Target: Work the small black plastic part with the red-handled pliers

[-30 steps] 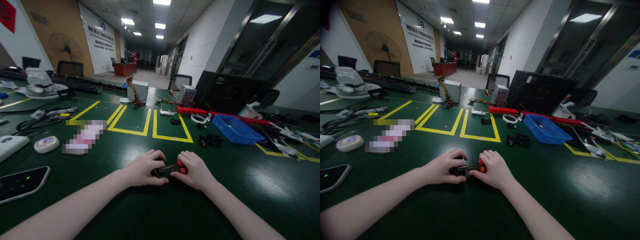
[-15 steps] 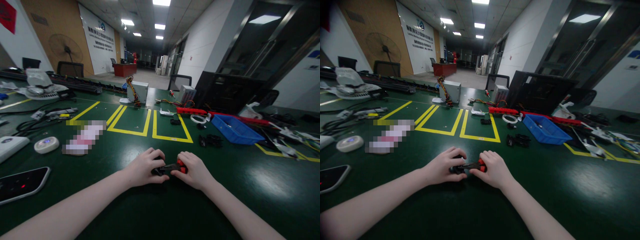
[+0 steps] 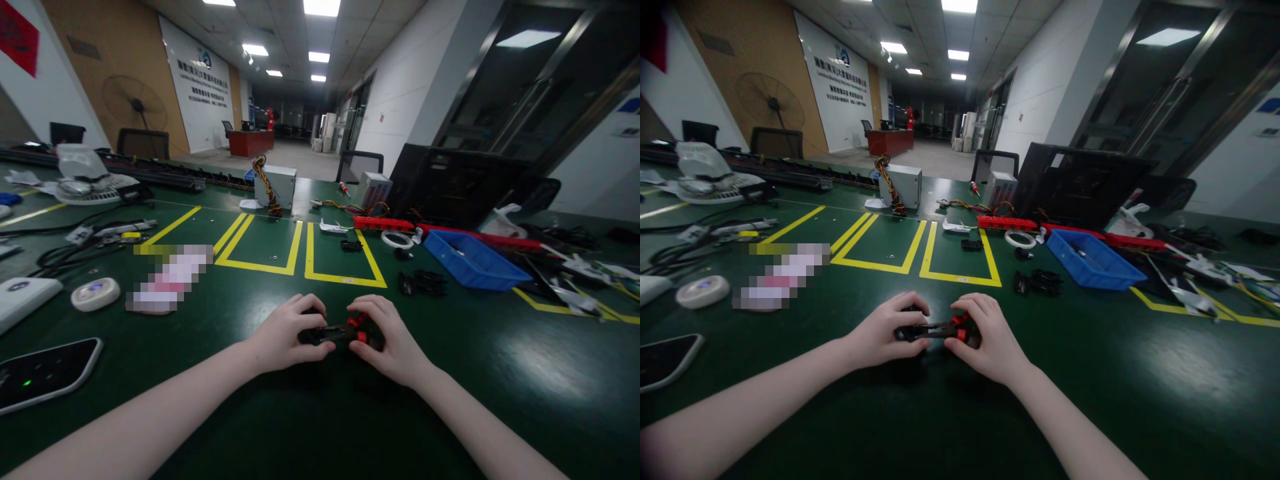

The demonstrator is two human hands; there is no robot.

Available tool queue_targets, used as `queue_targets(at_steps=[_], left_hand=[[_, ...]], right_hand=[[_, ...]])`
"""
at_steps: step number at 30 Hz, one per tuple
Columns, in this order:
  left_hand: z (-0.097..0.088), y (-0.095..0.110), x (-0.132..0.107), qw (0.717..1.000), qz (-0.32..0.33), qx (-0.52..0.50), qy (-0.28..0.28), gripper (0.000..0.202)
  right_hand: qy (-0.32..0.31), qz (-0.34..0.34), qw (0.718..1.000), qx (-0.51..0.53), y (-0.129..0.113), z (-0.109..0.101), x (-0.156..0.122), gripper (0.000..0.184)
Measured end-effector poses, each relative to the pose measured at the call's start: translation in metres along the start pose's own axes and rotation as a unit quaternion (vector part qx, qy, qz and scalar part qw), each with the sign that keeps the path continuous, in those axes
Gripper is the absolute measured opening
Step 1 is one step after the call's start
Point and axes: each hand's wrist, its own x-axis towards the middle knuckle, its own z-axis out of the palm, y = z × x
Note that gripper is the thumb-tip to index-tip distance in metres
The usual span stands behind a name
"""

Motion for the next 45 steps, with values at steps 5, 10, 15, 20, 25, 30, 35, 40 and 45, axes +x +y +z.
queue_targets(at_steps=[5, 10, 15, 20, 25, 30, 35, 40, 45], left_hand=[[0.001, -0.005, 0.001, 1.000, -0.001, -0.021, 0.013, 0.013], [0.000, -0.004, 0.001, 0.998, -0.007, -0.048, 0.026, 0.011], [-0.002, 0.000, 0.001, 0.995, -0.031, -0.094, 0.032, 0.010], [-0.004, 0.001, 0.001, 0.990, -0.044, -0.131, 0.028, 0.013], [-0.008, 0.004, 0.000, 0.986, -0.046, -0.162, 0.004, 0.022], [-0.006, 0.000, -0.001, 0.987, -0.031, -0.154, -0.022, 0.036], [-0.001, -0.007, -0.001, 0.988, -0.026, -0.150, -0.001, 0.041], [0.000, -0.005, 0.000, 0.990, -0.024, -0.136, 0.026, 0.043], [-0.001, -0.005, 0.000, 0.993, -0.027, -0.109, 0.033, 0.030]], right_hand=[[-0.047, -0.022, 0.997, -0.061, 0.015, -0.009, -0.008, 0.072], [-0.052, 0.003, 0.995, -0.087, 0.032, -0.008, -0.022, 0.066], [0.010, 0.006, 0.994, -0.109, 0.033, -0.005, -0.026, 0.052], [0.047, 0.006, 0.988, -0.149, 0.027, -0.009, -0.027, 0.052], [0.080, 0.006, 0.979, -0.186, 0.025, -0.010, -0.029, 0.054], [0.108, -0.003, 0.966, -0.235, 0.024, -0.012, -0.029, 0.053], [0.123, -0.025, 0.967, -0.224, 0.025, -0.015, -0.030, 0.049], [0.123, -0.098, 0.959, -0.236, 0.023, -0.017, -0.032, 0.058], [0.107, -0.127, 0.955, -0.244, 0.020, -0.018, -0.033, 0.063]])
